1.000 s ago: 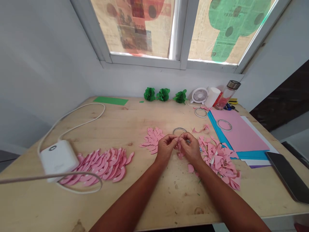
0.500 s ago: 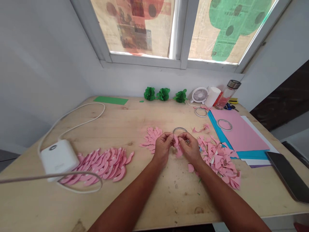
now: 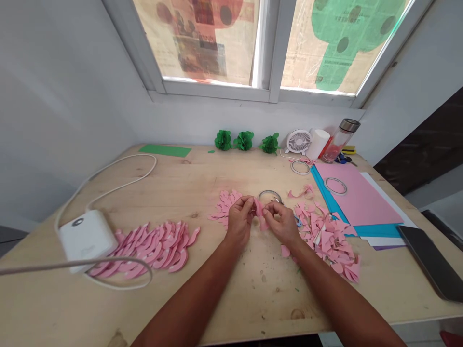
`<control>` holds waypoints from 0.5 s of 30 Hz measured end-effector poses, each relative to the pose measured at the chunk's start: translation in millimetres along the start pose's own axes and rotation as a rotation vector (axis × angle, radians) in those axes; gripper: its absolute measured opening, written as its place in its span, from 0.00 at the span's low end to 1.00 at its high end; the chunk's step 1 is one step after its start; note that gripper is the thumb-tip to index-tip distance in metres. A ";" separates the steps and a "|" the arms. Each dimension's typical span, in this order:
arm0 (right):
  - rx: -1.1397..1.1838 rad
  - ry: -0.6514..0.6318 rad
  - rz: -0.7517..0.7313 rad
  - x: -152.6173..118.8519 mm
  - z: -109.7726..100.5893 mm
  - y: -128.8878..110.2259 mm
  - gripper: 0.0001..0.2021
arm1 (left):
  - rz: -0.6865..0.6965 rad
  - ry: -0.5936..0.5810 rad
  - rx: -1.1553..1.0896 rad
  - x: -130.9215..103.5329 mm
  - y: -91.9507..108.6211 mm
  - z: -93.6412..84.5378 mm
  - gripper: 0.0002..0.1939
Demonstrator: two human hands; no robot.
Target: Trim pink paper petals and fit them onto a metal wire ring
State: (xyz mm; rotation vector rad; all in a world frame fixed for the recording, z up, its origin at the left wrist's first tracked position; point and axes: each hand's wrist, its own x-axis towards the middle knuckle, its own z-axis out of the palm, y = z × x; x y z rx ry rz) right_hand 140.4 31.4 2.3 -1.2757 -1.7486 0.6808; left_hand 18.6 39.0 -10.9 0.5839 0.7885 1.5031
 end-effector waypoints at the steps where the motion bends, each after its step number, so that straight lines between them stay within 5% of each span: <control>1: -0.005 0.012 0.010 0.1 -0.4 -0.3 0.07 | -0.004 -0.007 0.026 -1.2 0.5 1.4 0.10; 15: -0.116 0.181 0.087 0.0 -4.4 5.4 0.08 | -0.076 -0.162 0.271 -5.9 -7.5 3.7 0.26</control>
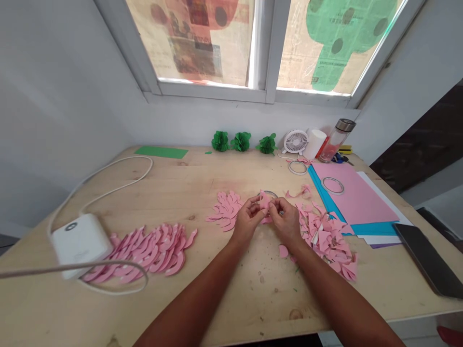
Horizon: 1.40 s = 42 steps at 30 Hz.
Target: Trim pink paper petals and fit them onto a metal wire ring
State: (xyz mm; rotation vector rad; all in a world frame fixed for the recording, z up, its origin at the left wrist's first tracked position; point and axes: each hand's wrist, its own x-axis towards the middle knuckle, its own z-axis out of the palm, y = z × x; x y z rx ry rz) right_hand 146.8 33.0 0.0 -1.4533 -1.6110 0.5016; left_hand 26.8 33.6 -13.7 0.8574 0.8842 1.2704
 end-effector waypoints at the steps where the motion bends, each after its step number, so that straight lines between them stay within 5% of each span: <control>1: -0.003 -0.010 -0.007 0.1 0.1 0.5 0.08 | 0.001 -0.014 0.001 0.0 -0.5 0.2 0.26; 5: 0.022 -0.030 -0.034 0.5 0.5 3.6 0.09 | 0.012 0.014 0.000 -0.2 0.0 0.5 0.23; 11: 0.007 0.100 0.009 10.7 -6.6 17.3 0.11 | 0.009 0.084 0.003 0.7 1.1 0.8 0.15; 20: -0.539 -0.029 -0.096 22.8 -14.3 36.6 0.10 | -0.028 0.111 0.000 1.2 1.8 1.7 0.18; 42: -0.669 -0.083 -0.101 23.5 0.0 33.9 0.09 | -0.016 0.104 0.011 2.5 0.9 -0.2 0.14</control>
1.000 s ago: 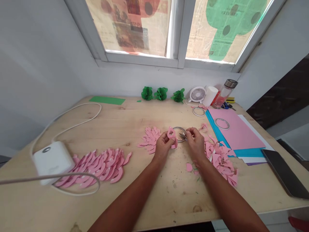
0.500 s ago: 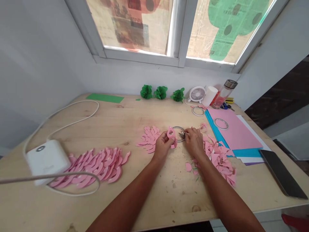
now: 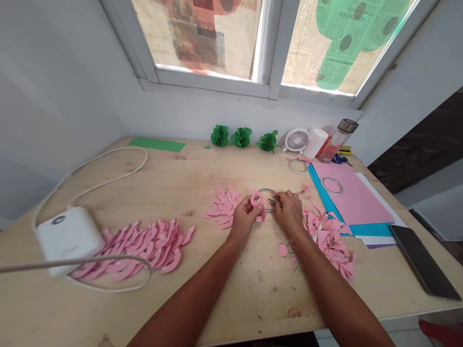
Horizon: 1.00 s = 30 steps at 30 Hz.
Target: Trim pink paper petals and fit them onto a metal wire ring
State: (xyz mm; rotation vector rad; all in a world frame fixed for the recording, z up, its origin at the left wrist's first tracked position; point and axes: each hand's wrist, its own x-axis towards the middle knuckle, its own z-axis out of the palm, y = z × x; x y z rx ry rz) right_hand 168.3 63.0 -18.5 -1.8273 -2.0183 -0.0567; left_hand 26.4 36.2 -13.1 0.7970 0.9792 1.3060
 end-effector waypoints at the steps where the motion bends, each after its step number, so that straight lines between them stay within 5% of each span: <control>1: 0.003 0.001 -0.002 0.0 0.0 0.0 0.09 | 0.002 -0.001 0.000 0.0 -0.1 0.0 0.14; 30: 0.016 -0.007 0.032 0.0 1.3 -0.8 0.07 | -0.008 0.009 0.008 -0.1 0.6 0.5 0.15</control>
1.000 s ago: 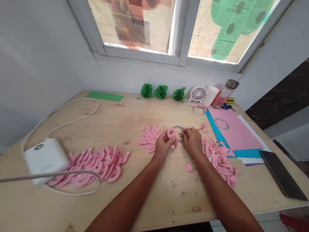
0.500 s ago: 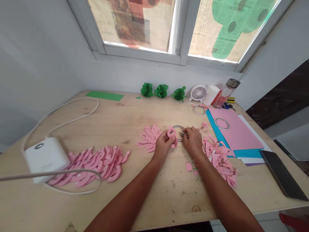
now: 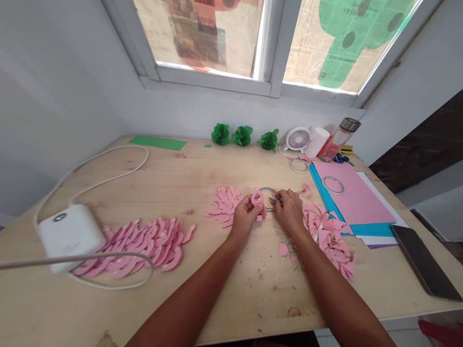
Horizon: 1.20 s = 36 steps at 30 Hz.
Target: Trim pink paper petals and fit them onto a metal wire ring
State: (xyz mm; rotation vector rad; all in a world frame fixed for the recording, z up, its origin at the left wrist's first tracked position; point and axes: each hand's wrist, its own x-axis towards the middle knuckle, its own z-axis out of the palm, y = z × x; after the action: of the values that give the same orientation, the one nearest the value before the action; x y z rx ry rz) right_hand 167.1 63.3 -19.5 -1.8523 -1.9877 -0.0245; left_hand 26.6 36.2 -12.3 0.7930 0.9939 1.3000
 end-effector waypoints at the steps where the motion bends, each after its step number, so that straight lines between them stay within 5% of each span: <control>1: 0.002 -0.001 0.000 0.1 -0.1 0.1 0.07 | 0.000 0.000 0.000 0.0 0.0 -0.1 0.15; 36: 0.039 -0.016 0.007 0.8 0.6 0.4 0.08 | -0.014 0.007 -0.012 0.3 0.8 1.1 0.15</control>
State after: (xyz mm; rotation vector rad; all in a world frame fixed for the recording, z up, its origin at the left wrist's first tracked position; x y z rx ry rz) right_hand 167.3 64.3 -19.9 -1.8407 -1.9784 0.0317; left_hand 27.3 36.6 -11.2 0.7712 0.9945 1.2963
